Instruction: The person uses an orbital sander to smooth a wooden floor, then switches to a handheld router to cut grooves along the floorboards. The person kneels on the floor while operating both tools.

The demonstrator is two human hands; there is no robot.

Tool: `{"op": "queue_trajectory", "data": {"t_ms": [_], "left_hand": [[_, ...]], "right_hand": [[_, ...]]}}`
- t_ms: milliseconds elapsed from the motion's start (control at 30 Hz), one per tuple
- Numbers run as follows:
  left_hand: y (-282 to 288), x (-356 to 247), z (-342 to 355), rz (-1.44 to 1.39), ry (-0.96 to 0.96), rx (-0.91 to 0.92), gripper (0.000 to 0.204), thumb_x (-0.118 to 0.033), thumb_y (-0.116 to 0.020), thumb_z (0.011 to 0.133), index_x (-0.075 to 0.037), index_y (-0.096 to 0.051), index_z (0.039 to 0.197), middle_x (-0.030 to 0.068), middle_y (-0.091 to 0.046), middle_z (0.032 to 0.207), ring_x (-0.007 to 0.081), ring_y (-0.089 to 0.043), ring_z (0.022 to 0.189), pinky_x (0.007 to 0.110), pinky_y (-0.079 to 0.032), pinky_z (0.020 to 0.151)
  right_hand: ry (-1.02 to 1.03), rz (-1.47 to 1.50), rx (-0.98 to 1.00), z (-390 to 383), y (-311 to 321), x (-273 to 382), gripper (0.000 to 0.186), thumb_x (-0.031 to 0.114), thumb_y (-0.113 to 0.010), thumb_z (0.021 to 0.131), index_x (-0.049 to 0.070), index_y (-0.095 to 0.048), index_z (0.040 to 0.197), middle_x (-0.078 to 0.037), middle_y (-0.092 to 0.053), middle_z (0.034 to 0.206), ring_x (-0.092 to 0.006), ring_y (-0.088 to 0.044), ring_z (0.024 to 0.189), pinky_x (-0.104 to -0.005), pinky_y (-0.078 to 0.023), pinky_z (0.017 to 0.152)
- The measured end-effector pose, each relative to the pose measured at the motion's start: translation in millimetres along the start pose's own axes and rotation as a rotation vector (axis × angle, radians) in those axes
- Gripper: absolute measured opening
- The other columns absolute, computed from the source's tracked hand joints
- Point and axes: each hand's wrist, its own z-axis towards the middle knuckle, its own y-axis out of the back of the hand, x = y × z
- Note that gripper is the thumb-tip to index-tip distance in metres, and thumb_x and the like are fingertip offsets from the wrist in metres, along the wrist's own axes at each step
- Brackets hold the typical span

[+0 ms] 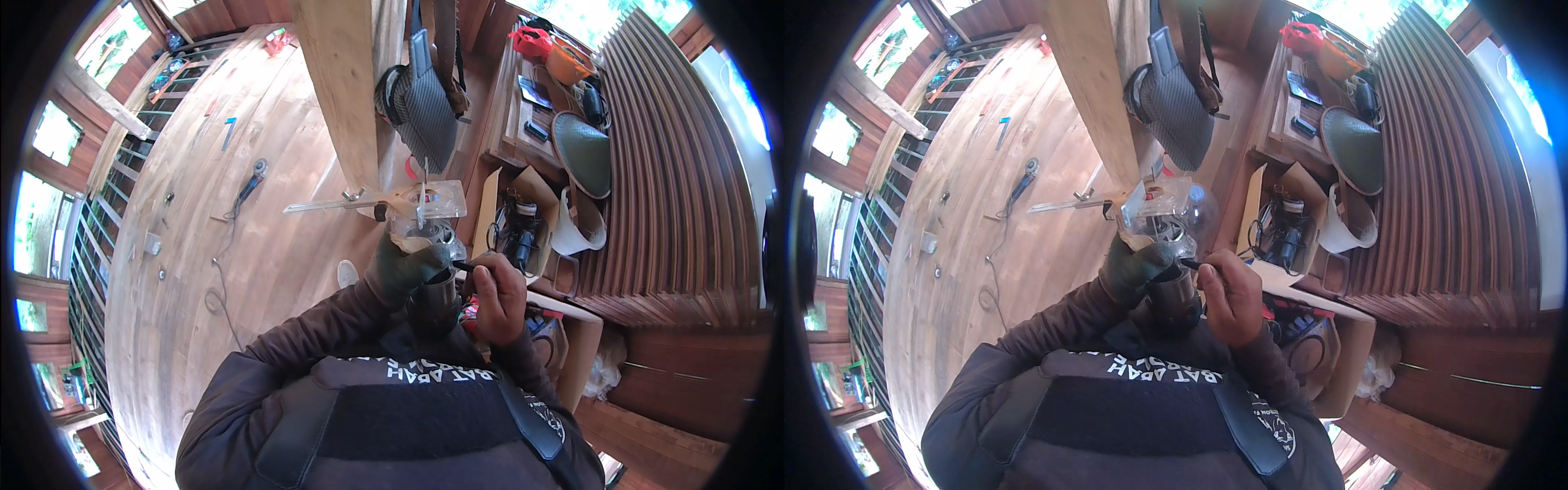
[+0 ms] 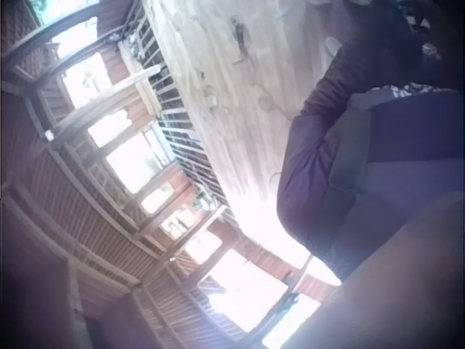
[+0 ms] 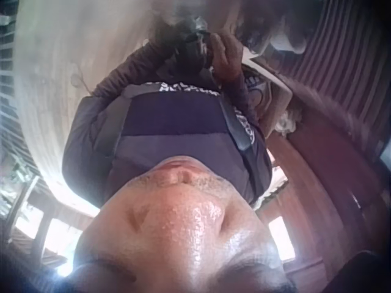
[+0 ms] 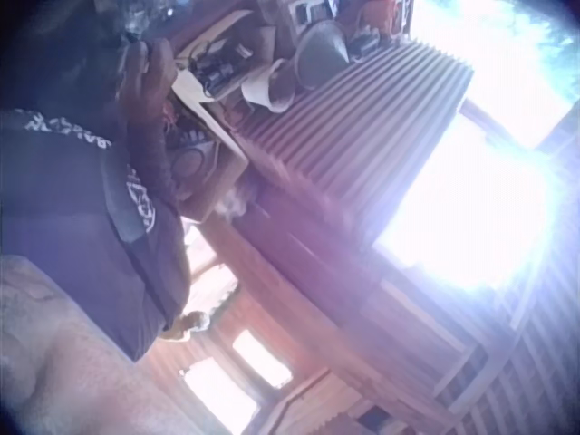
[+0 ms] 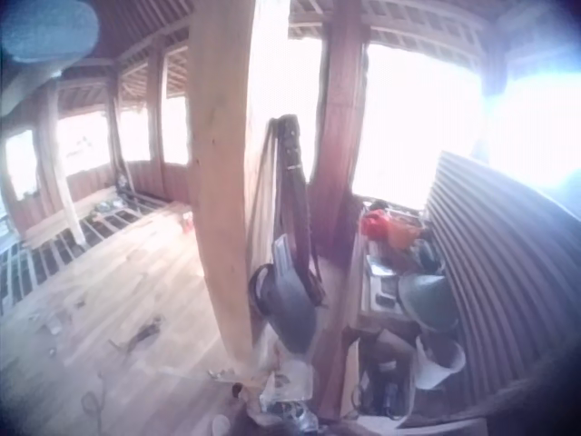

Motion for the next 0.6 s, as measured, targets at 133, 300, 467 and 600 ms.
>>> {"op": "queue_trajectory", "data": {"t_ms": [133, 300, 467, 600], "left_hand": [[1, 0, 0, 0.014, 0.020, 0.031, 0.029, -0.016, -0.075, 0.095, -0.004, -0.063, 0.118, 0.0033, -0.069, 0.105, 0.0125, -0.067, 0.092, 0.030, -0.057, 0.080], [2, 1, -2, -0.017, 0.009, 0.025, 0.031, -0.020, -0.077, 0.095, -0.004, -0.063, 0.119, 0.0028, -0.069, 0.105, 0.0125, -0.067, 0.092, 0.030, -0.057, 0.080], [6, 5, -5, 0.055, 0.004, 0.004, 0.066, -0.034, -0.083, 0.089, -0.002, -0.055, 0.139, 0.0067, -0.068, 0.120, 0.0181, -0.069, 0.107, 0.035, -0.059, 0.093], [8, 4, -4, 0.044, 0.034, 0.049, 0.069, -0.036, -0.085, 0.087, -0.002, -0.056, 0.139, 0.0069, -0.068, 0.120, 0.0183, -0.069, 0.109, 0.035, -0.059, 0.094]], "right_hand": [[0.060, -0.068, 0.047, 3, 5, 1, 0.018, 0.011, -0.056, 0.105, -0.002, -0.063, 0.096, -0.011, -0.062, 0.081, -0.0212, -0.061, 0.071, -0.0340, -0.047, 0.066], [-0.025, 0.120, 0.056, 2, 5, -3, 0.021, 0.013, -0.054, 0.107, -0.003, -0.063, 0.097, -0.009, -0.063, 0.082, -0.0186, -0.063, 0.077, -0.0329, -0.048, 0.072], [-0.107, 0.348, -0.028, 2, -6, -11, 0.022, 0.016, -0.052, 0.109, -0.002, -0.063, 0.104, -0.006, -0.064, 0.091, -0.0142, -0.061, 0.085, -0.0300, -0.048, 0.078], [-0.052, 0.323, -0.062, 2, -8, -17, 0.020, 0.016, -0.051, 0.110, -0.001, -0.062, 0.111, -0.004, -0.063, 0.099, -0.0115, -0.058, 0.092, -0.0279, -0.046, 0.084]]}}
